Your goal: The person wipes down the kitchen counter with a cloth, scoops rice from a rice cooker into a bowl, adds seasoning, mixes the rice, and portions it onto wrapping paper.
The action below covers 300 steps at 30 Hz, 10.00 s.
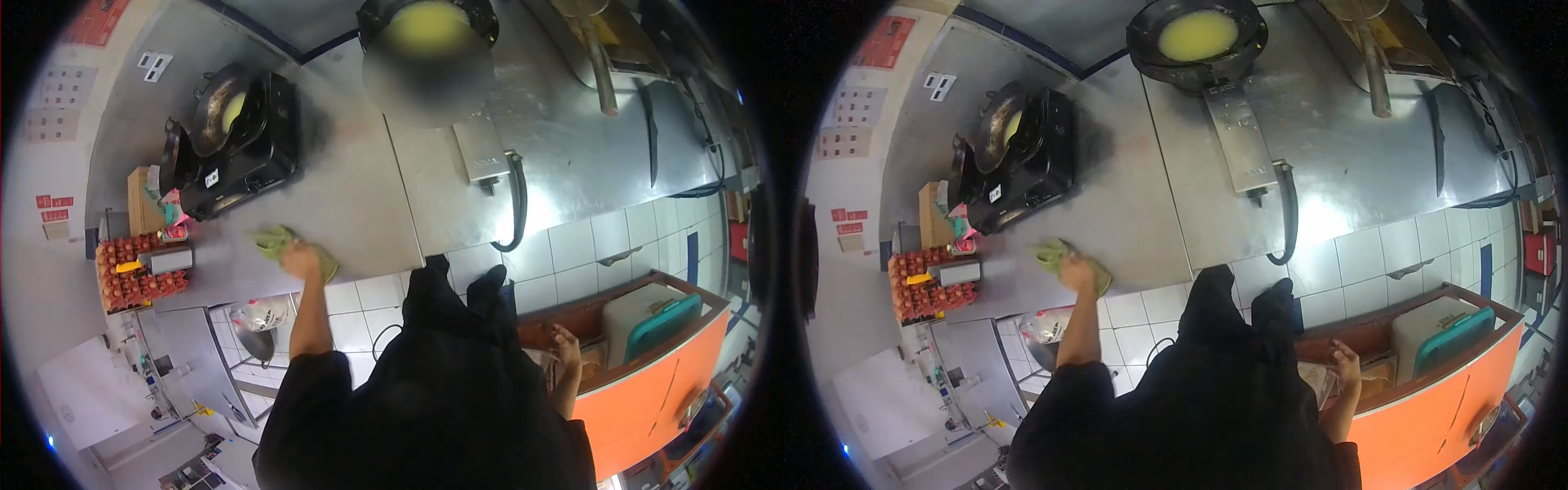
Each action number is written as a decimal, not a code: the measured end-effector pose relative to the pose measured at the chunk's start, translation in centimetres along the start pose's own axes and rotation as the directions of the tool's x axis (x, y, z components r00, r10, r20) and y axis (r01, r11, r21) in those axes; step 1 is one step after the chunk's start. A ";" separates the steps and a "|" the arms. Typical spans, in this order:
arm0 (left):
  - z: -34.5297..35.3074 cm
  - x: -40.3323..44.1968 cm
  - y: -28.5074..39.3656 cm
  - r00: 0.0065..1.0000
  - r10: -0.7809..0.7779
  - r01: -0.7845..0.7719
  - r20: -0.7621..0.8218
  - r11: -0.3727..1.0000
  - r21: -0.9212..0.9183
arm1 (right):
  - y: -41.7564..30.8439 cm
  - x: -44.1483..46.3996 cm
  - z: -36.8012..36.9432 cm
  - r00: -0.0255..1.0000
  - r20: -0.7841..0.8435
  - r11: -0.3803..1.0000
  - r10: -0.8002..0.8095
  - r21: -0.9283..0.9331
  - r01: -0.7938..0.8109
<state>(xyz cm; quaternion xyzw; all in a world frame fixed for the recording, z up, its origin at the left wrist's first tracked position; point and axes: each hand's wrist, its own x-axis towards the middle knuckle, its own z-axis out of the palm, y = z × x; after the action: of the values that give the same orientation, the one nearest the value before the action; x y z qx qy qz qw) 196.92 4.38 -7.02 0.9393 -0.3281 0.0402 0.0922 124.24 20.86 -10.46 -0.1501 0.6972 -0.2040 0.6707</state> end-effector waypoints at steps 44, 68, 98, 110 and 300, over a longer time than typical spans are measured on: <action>-2.7 9.7 30.2 0.912 0.399 -0.197 0.093 0.626 -0.755 | -6.4 -3.9 6.1 0.982 -0.067 0.978 -0.175 0.100 0.181; 2.5 -10.3 27.7 0.320 0.947 -0.622 -0.006 0.205 -0.756 | -4.2 -6.0 7.4 0.987 -0.070 0.976 -0.147 0.152 0.156; -4.7 -6.9 44.6 0.426 0.904 -0.772 -0.017 0.354 -0.527 | -0.8 -8.6 4.0 0.967 -0.223 0.948 -0.121 0.264 0.179; -7.2 -8.6 43.4 0.266 0.960 -0.708 0.085 0.255 -0.658 | -4.0 -9.2 5.4 0.950 -0.292 0.953 -0.109 0.242 0.183; 6.6 -44.5 87.7 0.591 0.798 -0.742 0.116 0.595 -0.308 | -54.4 13.7 -39.4 0.893 -0.088 0.502 -0.441 -0.849 0.164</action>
<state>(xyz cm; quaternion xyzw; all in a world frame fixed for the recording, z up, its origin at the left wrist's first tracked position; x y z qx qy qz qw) 107.53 -37.20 -6.70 0.6825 -0.7149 -0.0763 0.1314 80.76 -29.90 4.62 -0.5345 0.7632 0.0100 0.3630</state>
